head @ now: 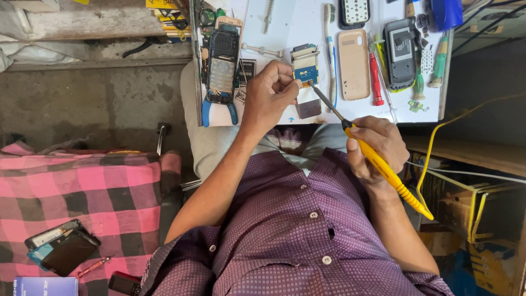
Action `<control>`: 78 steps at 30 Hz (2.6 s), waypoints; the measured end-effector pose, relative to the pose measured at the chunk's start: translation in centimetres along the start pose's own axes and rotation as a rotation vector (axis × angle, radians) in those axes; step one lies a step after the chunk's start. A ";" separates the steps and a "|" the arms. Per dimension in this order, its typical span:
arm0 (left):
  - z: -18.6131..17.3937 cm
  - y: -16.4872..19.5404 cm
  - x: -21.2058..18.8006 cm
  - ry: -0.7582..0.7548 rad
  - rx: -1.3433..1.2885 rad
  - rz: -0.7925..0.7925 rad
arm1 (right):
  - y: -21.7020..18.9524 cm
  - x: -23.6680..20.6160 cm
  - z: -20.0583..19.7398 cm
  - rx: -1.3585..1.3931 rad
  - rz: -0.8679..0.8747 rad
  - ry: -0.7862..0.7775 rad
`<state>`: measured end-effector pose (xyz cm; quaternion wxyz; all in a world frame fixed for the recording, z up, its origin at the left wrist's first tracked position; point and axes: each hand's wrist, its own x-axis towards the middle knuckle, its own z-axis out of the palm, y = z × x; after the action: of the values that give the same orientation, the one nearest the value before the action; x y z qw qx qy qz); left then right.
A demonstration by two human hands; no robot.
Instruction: The person uses a soldering iron to work on a disassembled phone motherboard held on the workbench, steadying the board with the other hand. They then lift the board, handle the phone frame and battery assembly, and press components together by hand while seated at the repair bench.
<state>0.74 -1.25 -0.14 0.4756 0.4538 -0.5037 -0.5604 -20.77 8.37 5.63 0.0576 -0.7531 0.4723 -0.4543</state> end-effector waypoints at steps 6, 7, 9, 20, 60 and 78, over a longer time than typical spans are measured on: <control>0.0 0.1 -0.1 0.006 0.016 0.010 | -0.1 0.1 0.0 0.001 -0.003 -0.004; 0.0 0.1 -0.1 0.005 0.019 0.011 | -0.1 0.1 -0.1 0.000 0.000 -0.007; 0.0 0.1 0.0 0.000 0.015 0.004 | -0.2 0.1 -0.1 0.003 0.000 -0.005; 0.1 0.2 0.2 -0.004 0.035 0.025 | 0.0 0.3 -0.2 -0.009 0.002 -0.001; -0.7 0.3 0.1 -0.008 0.025 0.017 | 0.1 0.5 0.9 -0.023 -0.054 0.003; -1.2 -0.8 -0.1 -0.049 -0.030 0.016 | -0.1 0.4 0.9 -0.021 -0.047 0.003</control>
<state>1.90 -1.30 -1.06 0.4745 0.4287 -0.5106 -0.5748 -19.99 7.81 5.40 0.0386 -0.7639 0.4593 -0.4517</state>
